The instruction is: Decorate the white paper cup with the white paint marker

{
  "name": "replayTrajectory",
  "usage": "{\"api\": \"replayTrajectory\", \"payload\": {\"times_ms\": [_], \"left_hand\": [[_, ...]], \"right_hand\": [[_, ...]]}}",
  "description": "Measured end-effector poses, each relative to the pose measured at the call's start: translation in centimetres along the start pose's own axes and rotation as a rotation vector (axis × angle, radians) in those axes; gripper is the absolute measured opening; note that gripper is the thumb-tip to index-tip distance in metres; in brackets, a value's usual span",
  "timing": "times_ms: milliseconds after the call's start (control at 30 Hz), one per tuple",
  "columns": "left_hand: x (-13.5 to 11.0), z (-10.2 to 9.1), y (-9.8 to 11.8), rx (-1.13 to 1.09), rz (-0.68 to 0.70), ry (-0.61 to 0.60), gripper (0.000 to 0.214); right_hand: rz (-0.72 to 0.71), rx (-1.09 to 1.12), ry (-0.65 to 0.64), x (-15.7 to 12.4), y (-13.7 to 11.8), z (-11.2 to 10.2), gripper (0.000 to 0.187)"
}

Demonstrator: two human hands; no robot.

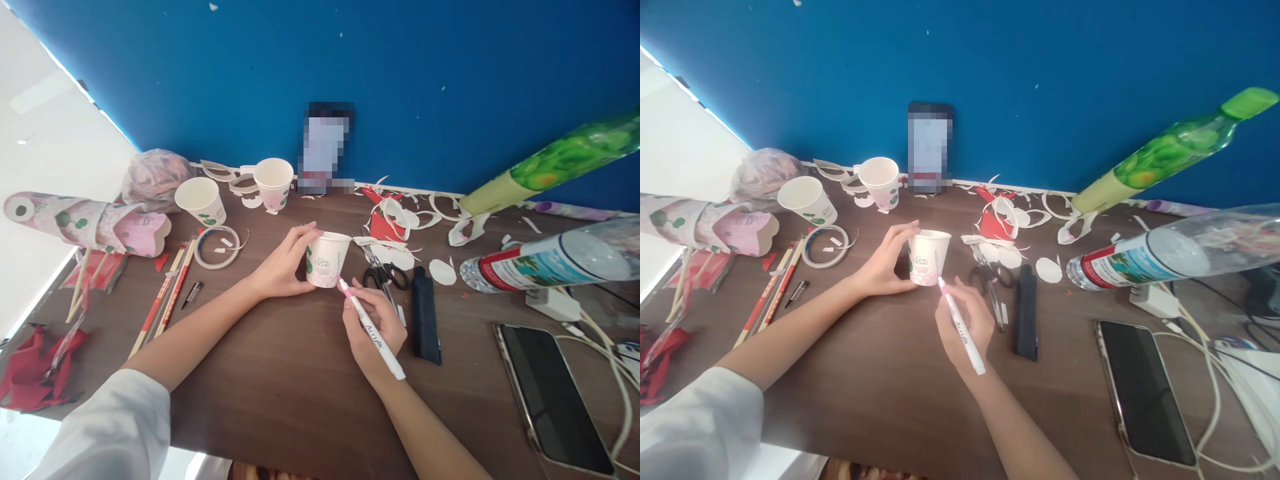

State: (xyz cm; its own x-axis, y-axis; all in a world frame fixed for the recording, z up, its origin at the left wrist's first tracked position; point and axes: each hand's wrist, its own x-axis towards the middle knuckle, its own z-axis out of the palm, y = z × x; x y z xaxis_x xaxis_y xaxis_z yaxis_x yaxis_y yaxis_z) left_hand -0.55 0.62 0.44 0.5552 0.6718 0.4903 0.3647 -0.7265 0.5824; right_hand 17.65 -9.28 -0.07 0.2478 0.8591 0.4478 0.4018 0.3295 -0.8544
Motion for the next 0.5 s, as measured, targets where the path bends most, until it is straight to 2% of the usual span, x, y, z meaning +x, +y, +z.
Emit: {"api": "replayTrajectory", "payload": {"times_ms": [100,167,300,500], "left_hand": [[-0.05,-0.06,-0.29,0.021,-0.014,0.024,0.088],[-0.05,-0.18,-0.52,0.044,-0.032,0.024,0.09],[0.1,-0.48,-0.74,0.074,-0.044,0.005,0.092],[0.32,-0.54,-0.63,0.066,0.013,-0.023,0.085]], "right_hand": [[-0.001,0.025,0.058,0.24,-0.27,-0.05,0.018],[0.047,0.044,0.078,0.35,-0.31,-0.11,0.014],[0.115,0.096,0.026,0.38,-0.17,-0.19,0.013],[0.073,0.09,-0.004,0.2,-0.05,-0.3,0.015]]}}
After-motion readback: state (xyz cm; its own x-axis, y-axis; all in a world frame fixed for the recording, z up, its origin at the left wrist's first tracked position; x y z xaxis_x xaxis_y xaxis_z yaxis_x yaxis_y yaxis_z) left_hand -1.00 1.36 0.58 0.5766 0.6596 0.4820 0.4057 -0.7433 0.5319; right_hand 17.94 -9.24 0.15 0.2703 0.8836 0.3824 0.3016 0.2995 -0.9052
